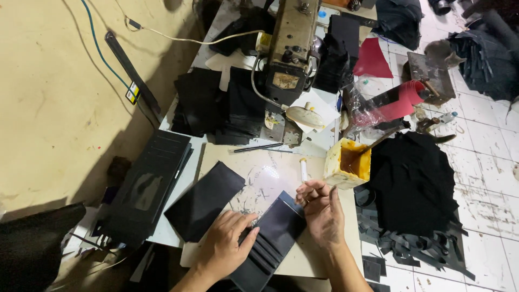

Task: The person lays a black leather panel on the work table, applies glue along its top edge using a small stick from a yellow glue container, then folds and presses the edge over. They align the panel with other cut leather pieces, stack the assembled panels, and repeat the gluing and folding on additional pieces.

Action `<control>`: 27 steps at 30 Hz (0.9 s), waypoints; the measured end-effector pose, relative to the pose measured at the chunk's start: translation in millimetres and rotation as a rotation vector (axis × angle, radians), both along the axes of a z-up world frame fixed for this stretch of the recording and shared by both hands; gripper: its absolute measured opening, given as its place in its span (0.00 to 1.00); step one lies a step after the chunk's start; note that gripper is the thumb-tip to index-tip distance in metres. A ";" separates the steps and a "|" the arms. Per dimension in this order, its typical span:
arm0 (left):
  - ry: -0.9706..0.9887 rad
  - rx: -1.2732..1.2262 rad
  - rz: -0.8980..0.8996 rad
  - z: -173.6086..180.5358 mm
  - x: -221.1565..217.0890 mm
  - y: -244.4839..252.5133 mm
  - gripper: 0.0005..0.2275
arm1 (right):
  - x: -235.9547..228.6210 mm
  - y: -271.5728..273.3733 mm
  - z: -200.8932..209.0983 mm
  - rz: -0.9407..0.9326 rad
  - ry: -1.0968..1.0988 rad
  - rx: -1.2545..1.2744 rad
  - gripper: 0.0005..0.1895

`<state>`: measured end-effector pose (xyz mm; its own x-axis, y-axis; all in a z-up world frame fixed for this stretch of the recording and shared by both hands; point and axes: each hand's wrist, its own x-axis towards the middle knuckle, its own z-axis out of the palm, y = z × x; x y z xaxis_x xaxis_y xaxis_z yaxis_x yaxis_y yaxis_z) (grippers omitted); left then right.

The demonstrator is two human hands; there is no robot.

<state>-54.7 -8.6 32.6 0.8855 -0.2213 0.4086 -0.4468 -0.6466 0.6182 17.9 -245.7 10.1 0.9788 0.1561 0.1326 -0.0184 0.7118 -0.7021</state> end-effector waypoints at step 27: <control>-0.025 -0.029 -0.007 -5.8 -2.3 0.8 0.10 | -8.3 6.7 -6.4 -0.027 0.012 -0.307 0.22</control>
<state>-57.0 -7.7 26.8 0.8735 -0.2155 0.4366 -0.4669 -0.6252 0.6254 9.5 -239.0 3.7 0.9844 0.1609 0.0717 -0.0120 0.4669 -0.8842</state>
